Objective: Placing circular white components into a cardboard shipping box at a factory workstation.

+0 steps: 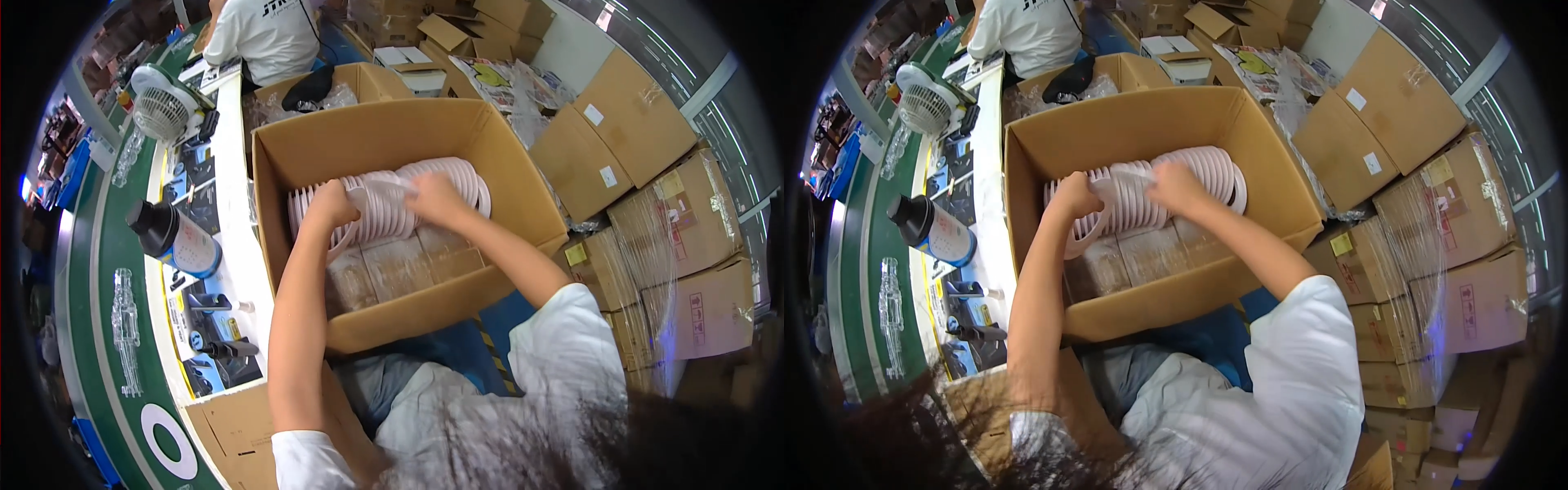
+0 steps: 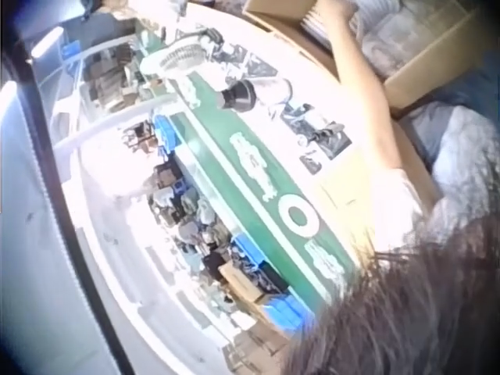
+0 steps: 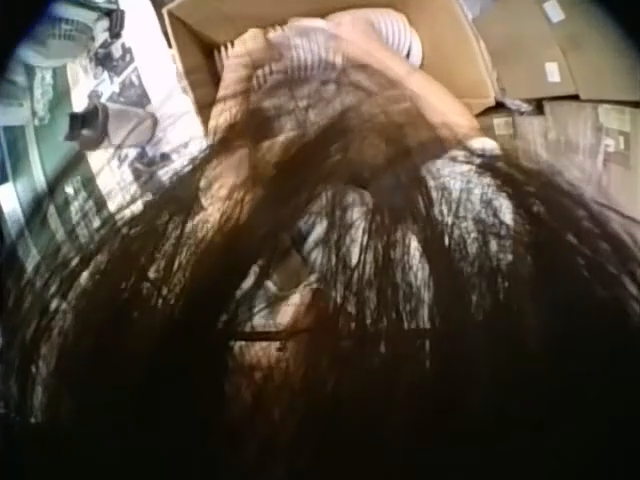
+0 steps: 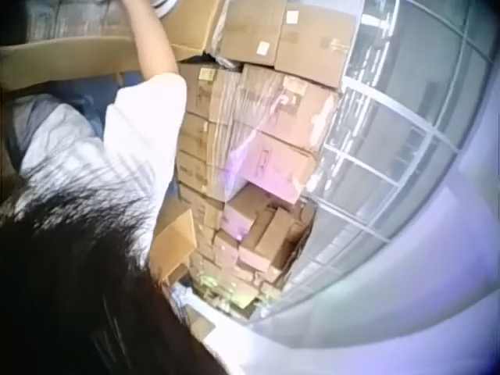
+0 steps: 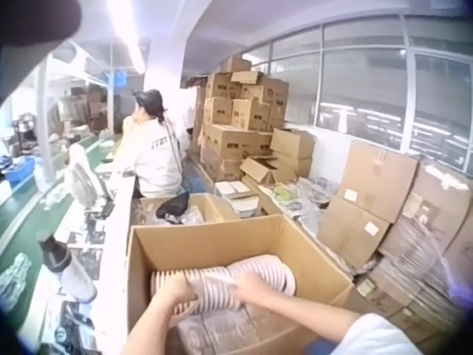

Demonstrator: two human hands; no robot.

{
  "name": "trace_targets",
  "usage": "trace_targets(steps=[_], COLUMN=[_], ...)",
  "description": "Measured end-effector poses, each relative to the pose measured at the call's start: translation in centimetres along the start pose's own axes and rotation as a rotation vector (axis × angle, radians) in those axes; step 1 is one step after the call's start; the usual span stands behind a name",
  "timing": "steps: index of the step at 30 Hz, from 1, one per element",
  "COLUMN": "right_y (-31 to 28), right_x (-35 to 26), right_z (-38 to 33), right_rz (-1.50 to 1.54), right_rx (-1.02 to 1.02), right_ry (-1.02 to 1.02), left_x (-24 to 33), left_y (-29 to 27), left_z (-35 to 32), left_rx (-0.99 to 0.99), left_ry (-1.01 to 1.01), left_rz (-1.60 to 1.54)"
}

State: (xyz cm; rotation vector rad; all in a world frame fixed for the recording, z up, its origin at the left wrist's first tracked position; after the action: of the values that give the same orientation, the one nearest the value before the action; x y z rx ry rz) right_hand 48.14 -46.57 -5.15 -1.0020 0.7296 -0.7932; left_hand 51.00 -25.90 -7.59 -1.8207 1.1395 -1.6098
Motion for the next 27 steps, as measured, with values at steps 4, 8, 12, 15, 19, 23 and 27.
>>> trace_targets(steps=[4,8,12,15,19,23,27], right_y=[-5.6,0.2,-2.2,-1.4,-2.1,-1.2,-2.1], right_x=[1.5,-2.3,2.7,-0.7,2.9,-0.6,2.1], right_z=[-0.3,-2.5,-0.8,-1.6,0.6,-0.9,0.5], right_rz=[0.324,0.395,0.634,0.534,0.419,0.586,0.605], right_rx=[0.376,-0.189,0.469,0.149,0.307,0.208,0.289], right_ry=[0.522,0.061,0.583,0.237,0.171,0.229,0.104], left_x=[0.5,0.5,-0.2,-0.3,0.4,0.3,0.4], left_y=[-0.1,-0.6,-0.4,-0.4,-0.4,-1.4,-1.7], left_z=[-0.5,-0.5,-0.7,-0.7,-0.8,-1.6,-1.3], left_rx=[0.116,0.127,0.160,0.078,0.171,0.110,0.173], left_ry=[0.097,0.089,0.122,0.035,0.198,0.106,0.141], left_rz=[0.042,-0.065,-0.038,-0.040,0.064,0.005,0.022])
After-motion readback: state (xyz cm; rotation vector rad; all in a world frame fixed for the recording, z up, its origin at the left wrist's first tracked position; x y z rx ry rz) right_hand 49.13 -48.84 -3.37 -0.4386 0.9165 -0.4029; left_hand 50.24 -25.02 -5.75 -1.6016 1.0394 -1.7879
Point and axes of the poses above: each hand's wrist, its own z-axis towards the middle knuckle, its own y-axis out of the palm, x = y × z, the point moved 4 cm from there along z, towards the middle knuckle, and after that the axes turned 3 degrees about -z, right-handed, at the moved point
